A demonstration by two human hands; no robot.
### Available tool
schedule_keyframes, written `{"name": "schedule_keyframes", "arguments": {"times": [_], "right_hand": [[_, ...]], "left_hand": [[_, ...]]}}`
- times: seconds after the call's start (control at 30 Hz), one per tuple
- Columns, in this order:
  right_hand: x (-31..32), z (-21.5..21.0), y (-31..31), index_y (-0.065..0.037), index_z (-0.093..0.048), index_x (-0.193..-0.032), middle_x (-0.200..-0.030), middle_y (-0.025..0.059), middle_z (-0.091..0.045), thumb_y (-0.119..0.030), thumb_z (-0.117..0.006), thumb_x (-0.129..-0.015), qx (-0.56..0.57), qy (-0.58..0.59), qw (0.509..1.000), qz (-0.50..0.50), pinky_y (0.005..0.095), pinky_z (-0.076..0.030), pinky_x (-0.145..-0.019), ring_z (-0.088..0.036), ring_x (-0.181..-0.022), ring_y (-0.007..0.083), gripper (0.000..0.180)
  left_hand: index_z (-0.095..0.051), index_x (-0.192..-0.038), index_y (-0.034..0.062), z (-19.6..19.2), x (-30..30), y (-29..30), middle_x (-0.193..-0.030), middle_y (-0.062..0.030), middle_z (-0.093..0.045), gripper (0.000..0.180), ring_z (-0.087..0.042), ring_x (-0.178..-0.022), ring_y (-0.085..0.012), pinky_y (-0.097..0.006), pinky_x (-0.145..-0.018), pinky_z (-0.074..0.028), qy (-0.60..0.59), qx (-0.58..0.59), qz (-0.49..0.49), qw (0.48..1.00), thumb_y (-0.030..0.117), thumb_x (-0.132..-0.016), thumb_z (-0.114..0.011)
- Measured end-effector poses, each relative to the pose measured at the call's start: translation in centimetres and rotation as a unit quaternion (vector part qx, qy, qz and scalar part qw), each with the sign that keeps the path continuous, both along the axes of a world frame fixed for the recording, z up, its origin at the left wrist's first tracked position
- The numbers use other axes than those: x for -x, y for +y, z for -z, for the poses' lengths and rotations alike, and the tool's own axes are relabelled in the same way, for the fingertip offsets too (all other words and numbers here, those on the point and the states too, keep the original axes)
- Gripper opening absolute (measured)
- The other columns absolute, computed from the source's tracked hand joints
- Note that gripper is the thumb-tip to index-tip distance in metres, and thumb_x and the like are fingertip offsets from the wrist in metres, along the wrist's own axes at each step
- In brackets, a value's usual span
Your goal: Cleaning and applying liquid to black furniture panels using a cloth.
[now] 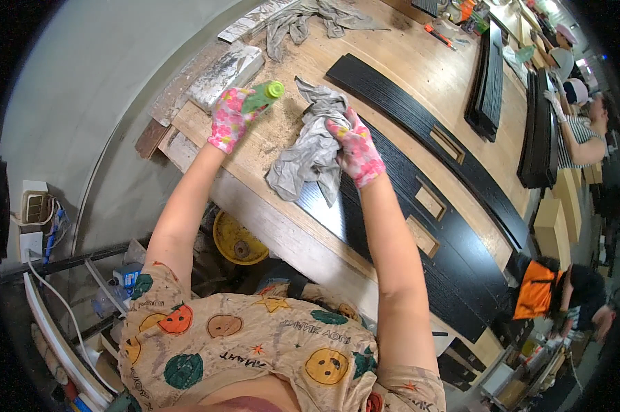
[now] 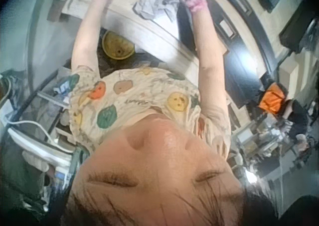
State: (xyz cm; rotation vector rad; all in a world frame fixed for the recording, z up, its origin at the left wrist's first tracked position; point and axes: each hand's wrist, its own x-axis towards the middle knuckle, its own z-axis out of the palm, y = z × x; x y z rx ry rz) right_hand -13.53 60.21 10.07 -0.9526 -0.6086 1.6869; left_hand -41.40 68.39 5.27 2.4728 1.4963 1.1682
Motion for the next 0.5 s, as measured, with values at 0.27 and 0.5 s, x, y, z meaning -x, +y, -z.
{"name": "schedule_keyframes", "arguments": {"times": [0.27,0.5], "right_hand": [[1.3,4.6,4.8,-0.001,-0.038,-0.140,-0.118,0.0154,-0.060,-0.008,-0.066,-0.085,0.082,-0.135,0.981,0.110,0.0335,-0.052,-0.078,-0.062,-0.099,0.0224,0.062],[1.0,1.1,4.5,-0.004,-0.054,-0.120,-0.106,0.0119,-0.063,-0.008,-0.046,-0.093,0.115,0.075,0.986,0.092,0.0411,-0.051,-0.089,-0.062,-0.096,0.0276,0.028]], "left_hand": [[-0.062,-0.107,0.0167,-1.5,-1.9,-0.8,-0.101,-0.0048,-0.062,0.045,-0.056,-0.102,-0.0267,-0.041,-0.089,-0.044,0.099,0.042,0.004,0.994,0.016,-0.064,-0.078],[-0.062,-0.108,0.0162,-3.0,-3.8,-1.0,-0.103,-0.0045,-0.060,0.045,-0.055,-0.104,-0.0247,-0.042,-0.087,-0.044,0.191,0.074,0.009,0.979,0.020,-0.066,-0.077]]}}
